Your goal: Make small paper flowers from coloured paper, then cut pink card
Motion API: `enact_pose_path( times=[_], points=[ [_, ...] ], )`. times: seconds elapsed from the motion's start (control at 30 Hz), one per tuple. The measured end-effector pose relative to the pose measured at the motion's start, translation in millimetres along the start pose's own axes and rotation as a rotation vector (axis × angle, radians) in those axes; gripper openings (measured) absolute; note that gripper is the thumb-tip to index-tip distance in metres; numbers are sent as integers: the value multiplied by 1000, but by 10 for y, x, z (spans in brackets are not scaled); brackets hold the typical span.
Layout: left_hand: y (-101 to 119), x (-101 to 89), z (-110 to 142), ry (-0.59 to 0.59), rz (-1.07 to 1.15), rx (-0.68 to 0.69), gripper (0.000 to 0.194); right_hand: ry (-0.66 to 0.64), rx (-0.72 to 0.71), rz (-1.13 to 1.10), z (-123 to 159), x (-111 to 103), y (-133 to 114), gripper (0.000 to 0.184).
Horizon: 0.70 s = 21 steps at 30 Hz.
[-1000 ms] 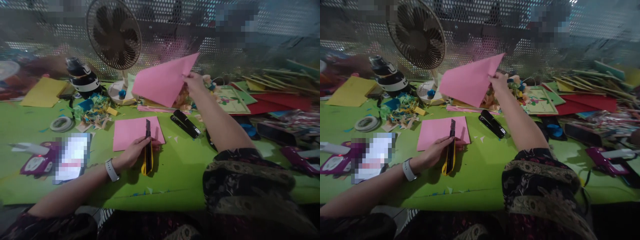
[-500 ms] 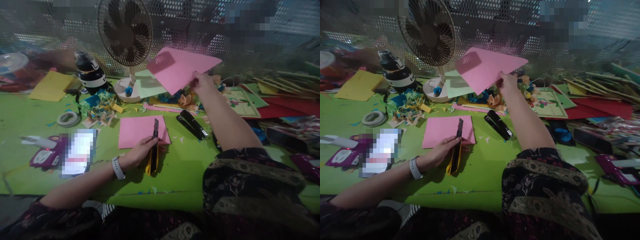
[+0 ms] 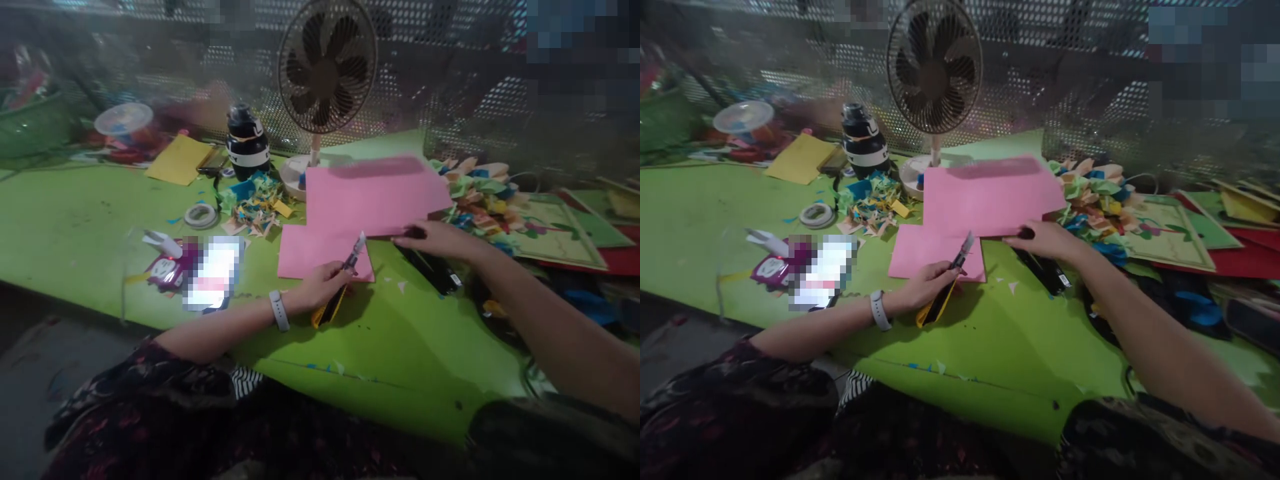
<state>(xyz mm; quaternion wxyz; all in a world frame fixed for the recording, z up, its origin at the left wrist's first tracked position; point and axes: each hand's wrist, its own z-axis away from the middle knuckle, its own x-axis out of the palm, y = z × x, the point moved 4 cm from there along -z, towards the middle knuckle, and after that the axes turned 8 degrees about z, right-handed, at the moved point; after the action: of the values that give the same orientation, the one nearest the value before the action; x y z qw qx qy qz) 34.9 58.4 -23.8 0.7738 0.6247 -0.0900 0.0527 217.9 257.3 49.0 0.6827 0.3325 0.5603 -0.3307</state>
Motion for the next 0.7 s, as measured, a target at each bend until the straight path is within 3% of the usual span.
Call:
enact_pose_path(
  times=[0.1, 0.17, 0.2, 0.27, 0.33, 0.43, 0.53, 0.7],
  points=[
    [-70, 83, 19, -72, 44, -28, 30, 124, 77, 179, 50, -244, -184, 59],
    [-100, 131, 36, -75, 101, -42, 29, 271, 9, 176, -11, -522, -509, 60],
    [-111, 147, 41, -68, 128, -46, 29, 252, -92, 96, -83, -627, -746, 58],
    [-121, 166, 48, -67, 134, -37, 30, 95, -370, -83, -286, -749, -1348, 59],
    [-109, 180, 57, -109, 46, -6, 32, 14, -607, -112, -532, -789, -2003, 68],
    [-51, 185, 78, -181, -224, 83, 38, -20, -750, -40, -923, -651, -2827, 88],
    [28, 174, 93, -181, -451, 194, 35, -114, -647, 72, -1147, -356, -3276, 100],
    [33, 187, 73, -190, -634, 200, 32, 23, -695, 136, -1013, -136, -3443, 49]
  ],
)
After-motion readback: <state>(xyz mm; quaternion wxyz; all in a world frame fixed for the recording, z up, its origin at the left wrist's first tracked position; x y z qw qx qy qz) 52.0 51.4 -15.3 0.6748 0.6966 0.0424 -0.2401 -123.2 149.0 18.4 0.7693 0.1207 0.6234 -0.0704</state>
